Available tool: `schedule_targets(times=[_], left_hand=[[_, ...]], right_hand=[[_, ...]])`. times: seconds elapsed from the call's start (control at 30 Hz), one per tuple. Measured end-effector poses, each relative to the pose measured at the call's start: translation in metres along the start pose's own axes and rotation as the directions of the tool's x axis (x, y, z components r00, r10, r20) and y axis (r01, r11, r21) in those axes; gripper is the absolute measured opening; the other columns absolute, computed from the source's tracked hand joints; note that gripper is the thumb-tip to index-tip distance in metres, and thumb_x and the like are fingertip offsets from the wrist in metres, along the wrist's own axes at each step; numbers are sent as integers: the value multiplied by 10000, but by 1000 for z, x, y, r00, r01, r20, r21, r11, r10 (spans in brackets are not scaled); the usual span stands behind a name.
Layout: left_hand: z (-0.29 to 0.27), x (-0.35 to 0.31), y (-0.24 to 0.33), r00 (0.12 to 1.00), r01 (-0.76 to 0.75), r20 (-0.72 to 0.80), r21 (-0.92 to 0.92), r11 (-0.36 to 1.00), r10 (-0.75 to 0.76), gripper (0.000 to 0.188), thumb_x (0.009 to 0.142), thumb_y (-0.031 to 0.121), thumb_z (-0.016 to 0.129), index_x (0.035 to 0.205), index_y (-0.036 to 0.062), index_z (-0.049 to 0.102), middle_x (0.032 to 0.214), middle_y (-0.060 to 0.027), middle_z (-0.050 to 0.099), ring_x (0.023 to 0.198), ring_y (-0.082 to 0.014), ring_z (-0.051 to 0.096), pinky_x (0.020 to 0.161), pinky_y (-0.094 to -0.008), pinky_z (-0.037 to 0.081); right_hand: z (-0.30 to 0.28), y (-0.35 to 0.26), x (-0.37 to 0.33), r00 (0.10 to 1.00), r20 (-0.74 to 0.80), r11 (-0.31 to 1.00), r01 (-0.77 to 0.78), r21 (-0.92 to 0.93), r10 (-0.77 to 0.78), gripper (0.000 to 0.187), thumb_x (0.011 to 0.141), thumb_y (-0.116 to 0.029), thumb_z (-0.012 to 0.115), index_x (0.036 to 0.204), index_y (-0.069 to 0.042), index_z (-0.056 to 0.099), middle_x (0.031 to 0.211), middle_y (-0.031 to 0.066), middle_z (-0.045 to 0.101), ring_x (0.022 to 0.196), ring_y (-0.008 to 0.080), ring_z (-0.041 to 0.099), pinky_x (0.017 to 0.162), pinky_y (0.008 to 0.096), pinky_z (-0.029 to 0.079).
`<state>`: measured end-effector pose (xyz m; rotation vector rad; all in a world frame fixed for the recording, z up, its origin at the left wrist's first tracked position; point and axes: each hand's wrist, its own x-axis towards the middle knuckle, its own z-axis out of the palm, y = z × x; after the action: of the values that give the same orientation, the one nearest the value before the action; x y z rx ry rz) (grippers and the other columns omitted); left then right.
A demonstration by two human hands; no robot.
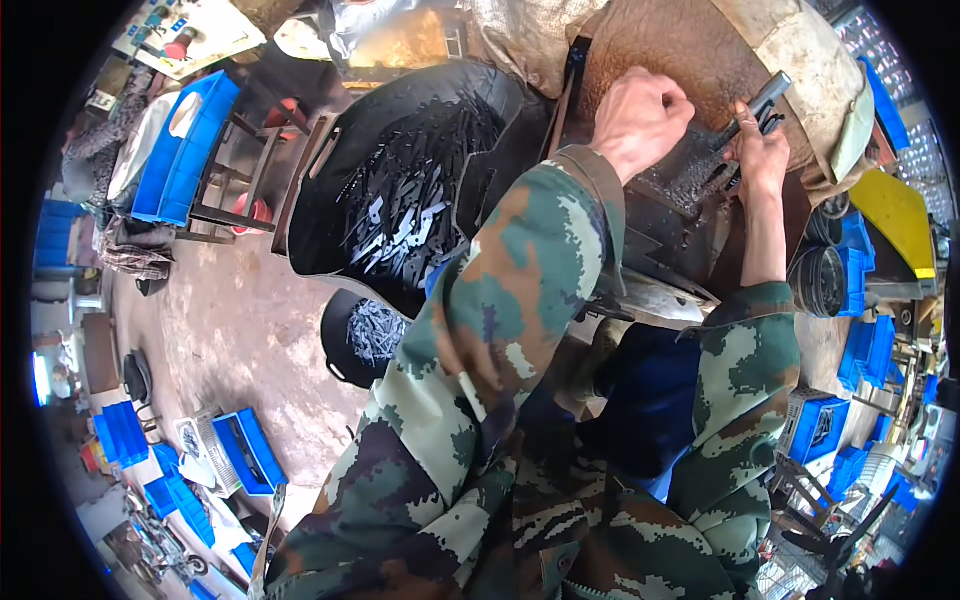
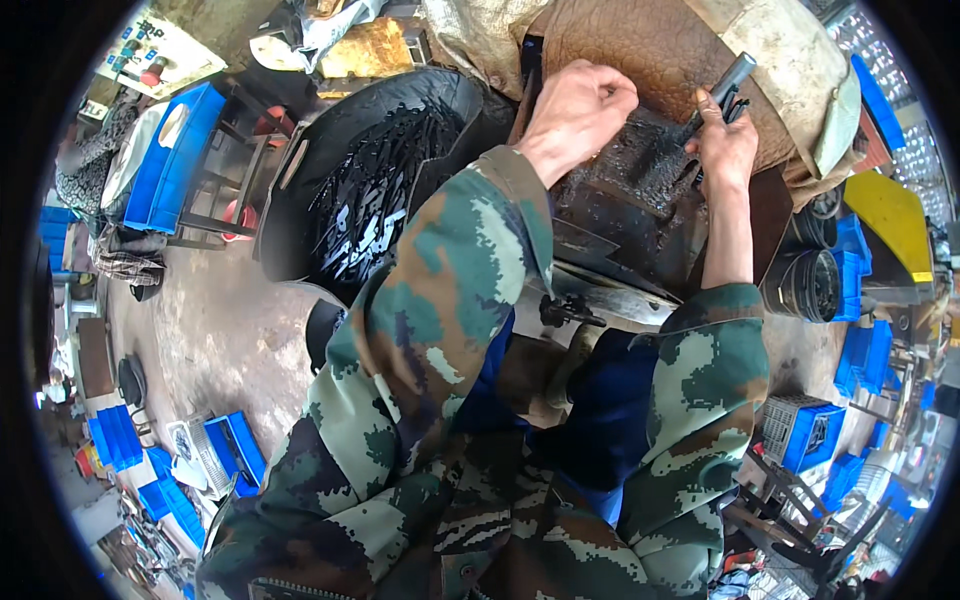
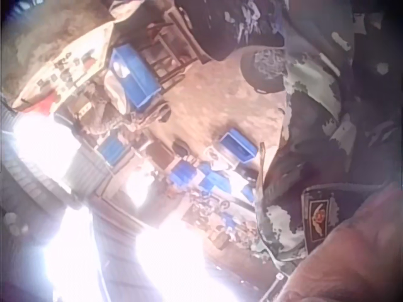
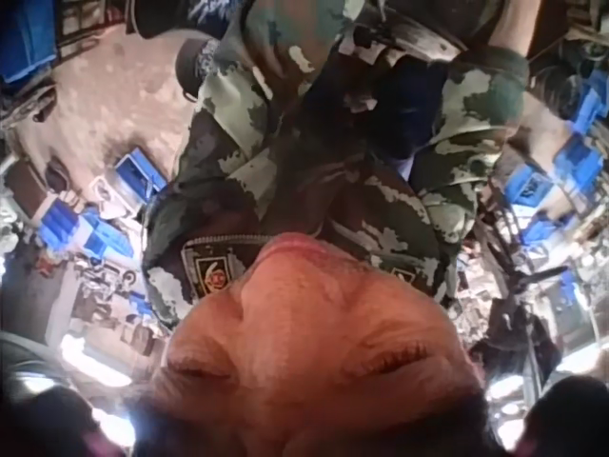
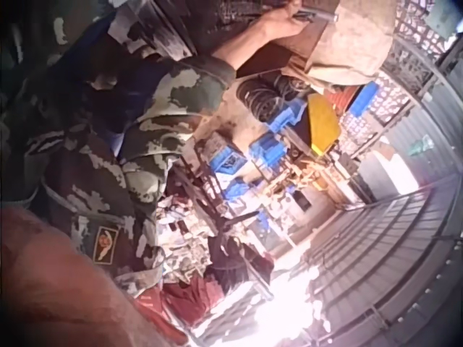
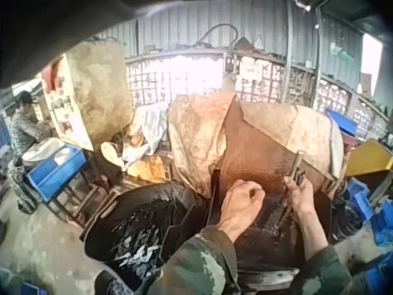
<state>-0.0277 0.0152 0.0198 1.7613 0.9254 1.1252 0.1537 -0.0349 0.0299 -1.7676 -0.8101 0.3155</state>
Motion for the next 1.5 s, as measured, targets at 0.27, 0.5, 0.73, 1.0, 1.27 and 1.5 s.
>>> schedule_targets(times=[0.27, 0.5, 0.73, 1.0, 1.27, 1.5], left_hand=[[-146, 18, -23, 880, -429, 347, 290, 855, 324, 327, 916, 268, 640, 1087, -7, 686, 895, -88, 691, 868, -146, 635, 792, -321, 513], [-238, 8, -171, 922, 208, 37, 791, 575, -384, 424, 846, 437, 634, 1109, 114, 713, 1130, -173, 687, 1076, -344, 643, 944, -414, 492], [-201, -2, -219, 905, 236, -79, 910, 341, -417, 749, 755, 579, 693, 1298, 70, 612, 1382, -182, 513, 1309, -364, 460, 1062, -480, 398], [-204, 19, -241, 875, 293, -112, 898, 329, -471, 795, 736, 495, 744, 1344, 24, 541, 1390, -180, 507, 1316, -351, 461, 1072, -448, 401], [-200, 30, -247, 806, 395, -39, 777, 489, -590, 807, 755, 459, 752, 1375, -2, 517, 1401, -197, 537, 1326, -318, 492, 1096, -369, 391], [-221, 17, -254, 858, 445, -71, 595, 670, -508, 630, 813, 318, 721, 1297, -55, 566, 1313, -205, 603, 1217, -287, 588, 1017, -340, 456]], right_hand=[[-16, 1, 11, 997, 60, 987, 53, -151, -45, 376, 910, -377, 698, 1046, -27, 668, 761, 36, 663, 469, 110, 540, 516, 280, 460], [-2, -8, -1, 999, 10, 993, 33, -110, -32, 308, 926, -369, 681, 1004, -73, 710, 753, 7, 667, 463, 86, 527, 500, 275, 440], [-10, 7, 9, 999, 29, 993, 34, -109, -31, 311, 919, -383, 690, 1015, -89, 713, 767, 1, 687, 451, 78, 523, 521, 268, 434], [-5, 1, 7, 996, 84, 996, 46, -72, -40, 348, 939, -300, 678, 1106, 4, 649, 854, -18, 714, 519, 58, 447, 551, 247, 466], [-10, 5, 13, 997, 54, 993, 64, -104, -58, 332, 904, -401, 702, 1034, -95, 704, 760, -3, 698, 457, 83, 533, 508, 261, 438], [-8, 3, 8, 994, 94, 994, 61, -93, -53, 350, 935, -344, 679, 1068, -20, 681, 574, -18, 503, 501, 80, 470, 551, 262, 450]])
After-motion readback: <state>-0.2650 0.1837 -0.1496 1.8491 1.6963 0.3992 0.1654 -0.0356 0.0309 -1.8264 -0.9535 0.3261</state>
